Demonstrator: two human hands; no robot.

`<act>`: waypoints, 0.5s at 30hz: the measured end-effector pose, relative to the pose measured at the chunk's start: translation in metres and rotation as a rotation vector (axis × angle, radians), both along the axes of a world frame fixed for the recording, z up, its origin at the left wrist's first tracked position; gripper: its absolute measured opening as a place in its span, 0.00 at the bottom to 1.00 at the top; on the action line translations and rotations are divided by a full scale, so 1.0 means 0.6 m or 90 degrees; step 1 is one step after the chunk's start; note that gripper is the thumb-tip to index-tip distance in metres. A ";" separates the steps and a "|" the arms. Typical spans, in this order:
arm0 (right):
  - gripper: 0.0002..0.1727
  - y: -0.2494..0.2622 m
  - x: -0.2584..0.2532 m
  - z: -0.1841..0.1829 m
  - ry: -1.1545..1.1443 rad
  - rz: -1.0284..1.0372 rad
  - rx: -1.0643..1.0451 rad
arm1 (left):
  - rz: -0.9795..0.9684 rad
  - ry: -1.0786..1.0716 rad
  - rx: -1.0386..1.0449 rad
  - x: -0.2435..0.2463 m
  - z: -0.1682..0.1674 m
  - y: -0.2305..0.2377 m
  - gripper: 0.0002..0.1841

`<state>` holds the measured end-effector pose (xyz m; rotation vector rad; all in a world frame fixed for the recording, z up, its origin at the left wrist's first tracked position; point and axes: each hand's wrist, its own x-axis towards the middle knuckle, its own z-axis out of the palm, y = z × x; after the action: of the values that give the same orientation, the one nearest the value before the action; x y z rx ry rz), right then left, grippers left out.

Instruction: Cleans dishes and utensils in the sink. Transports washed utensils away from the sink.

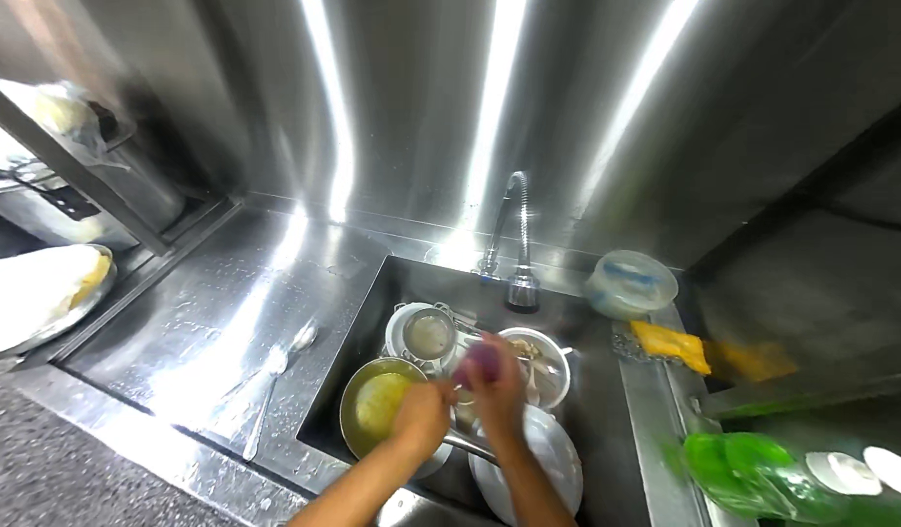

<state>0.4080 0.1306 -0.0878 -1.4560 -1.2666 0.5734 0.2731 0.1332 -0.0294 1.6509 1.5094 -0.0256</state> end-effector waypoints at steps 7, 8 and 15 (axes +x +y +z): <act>0.18 0.042 -0.023 0.025 -0.169 0.062 -0.086 | 0.016 -0.030 0.075 -0.007 0.011 -0.018 0.19; 0.16 0.037 -0.035 0.021 -0.219 0.081 -0.010 | 0.030 -0.043 0.097 -0.014 0.012 -0.016 0.19; 0.35 0.055 -0.091 0.058 0.300 0.056 -0.205 | 0.111 -0.051 0.215 -0.043 0.007 -0.020 0.18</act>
<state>0.3534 0.1634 -0.0532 -1.4142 -0.8928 1.1479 0.2472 0.1213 -0.0254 1.7486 1.6564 0.4062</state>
